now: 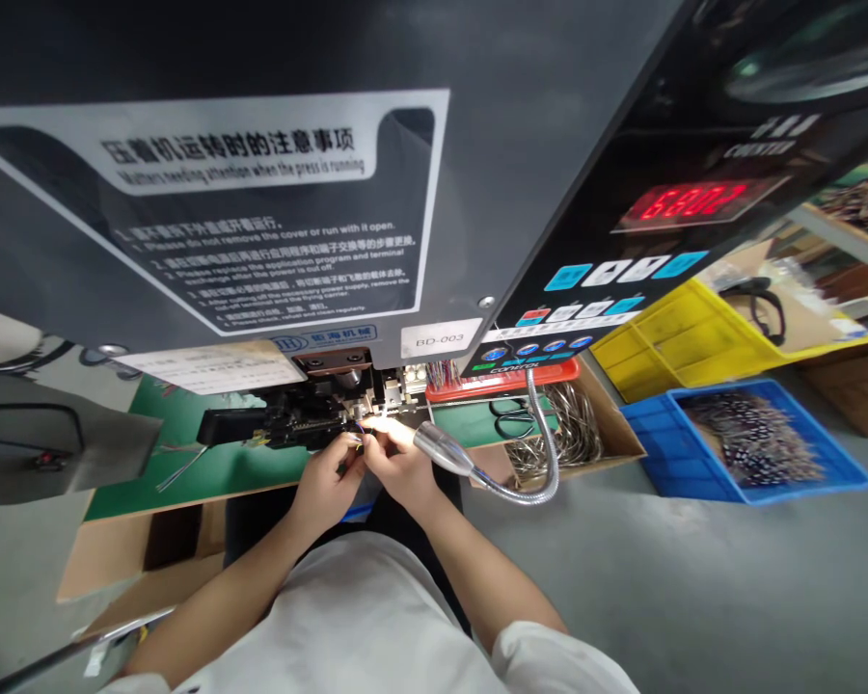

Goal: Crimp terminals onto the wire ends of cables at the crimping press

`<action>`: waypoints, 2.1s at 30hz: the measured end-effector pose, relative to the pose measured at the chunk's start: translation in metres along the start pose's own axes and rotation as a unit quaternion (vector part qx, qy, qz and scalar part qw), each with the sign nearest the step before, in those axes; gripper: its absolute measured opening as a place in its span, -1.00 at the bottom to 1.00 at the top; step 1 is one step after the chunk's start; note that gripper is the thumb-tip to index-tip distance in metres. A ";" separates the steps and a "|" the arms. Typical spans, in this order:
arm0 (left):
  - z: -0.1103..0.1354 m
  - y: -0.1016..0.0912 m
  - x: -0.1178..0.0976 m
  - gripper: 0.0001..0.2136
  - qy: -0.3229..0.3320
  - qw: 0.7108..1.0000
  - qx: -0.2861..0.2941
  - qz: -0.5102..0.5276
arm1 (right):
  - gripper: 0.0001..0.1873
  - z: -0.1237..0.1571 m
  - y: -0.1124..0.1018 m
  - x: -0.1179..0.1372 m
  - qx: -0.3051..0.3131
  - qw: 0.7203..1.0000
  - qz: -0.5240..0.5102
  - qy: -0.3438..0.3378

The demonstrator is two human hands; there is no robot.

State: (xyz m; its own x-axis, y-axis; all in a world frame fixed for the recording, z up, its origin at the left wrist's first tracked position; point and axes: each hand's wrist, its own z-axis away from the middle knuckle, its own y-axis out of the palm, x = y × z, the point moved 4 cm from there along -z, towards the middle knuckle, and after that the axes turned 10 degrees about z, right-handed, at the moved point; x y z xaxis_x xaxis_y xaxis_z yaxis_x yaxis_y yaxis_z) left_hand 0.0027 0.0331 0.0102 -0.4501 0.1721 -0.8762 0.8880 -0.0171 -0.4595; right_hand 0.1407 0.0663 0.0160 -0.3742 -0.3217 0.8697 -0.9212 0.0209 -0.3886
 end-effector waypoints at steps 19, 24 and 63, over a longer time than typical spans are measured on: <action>-0.001 -0.002 -0.005 -0.89 0.023 0.999 -0.023 -0.033 | -0.85 -0.003 -0.001 0.002 -0.019 1.000 0.022 -0.011; 0.000 -0.003 -0.004 -0.90 0.020 0.999 -0.026 -0.039 | -0.84 0.000 0.000 0.000 -0.031 0.999 0.023 -0.008; 0.000 -0.002 0.004 -0.87 -0.023 0.996 0.034 0.079 | -0.84 0.004 0.002 0.002 -0.029 0.999 -0.001 0.043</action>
State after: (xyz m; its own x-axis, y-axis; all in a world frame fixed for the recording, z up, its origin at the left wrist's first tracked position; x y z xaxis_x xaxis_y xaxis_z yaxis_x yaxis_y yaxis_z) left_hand -0.0007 0.0340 0.0077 -0.3110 0.1164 -0.9433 0.9402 -0.1074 -0.3232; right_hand 0.1387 0.0617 0.0160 -0.3771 -0.2395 0.8946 -0.9259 0.0759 -0.3700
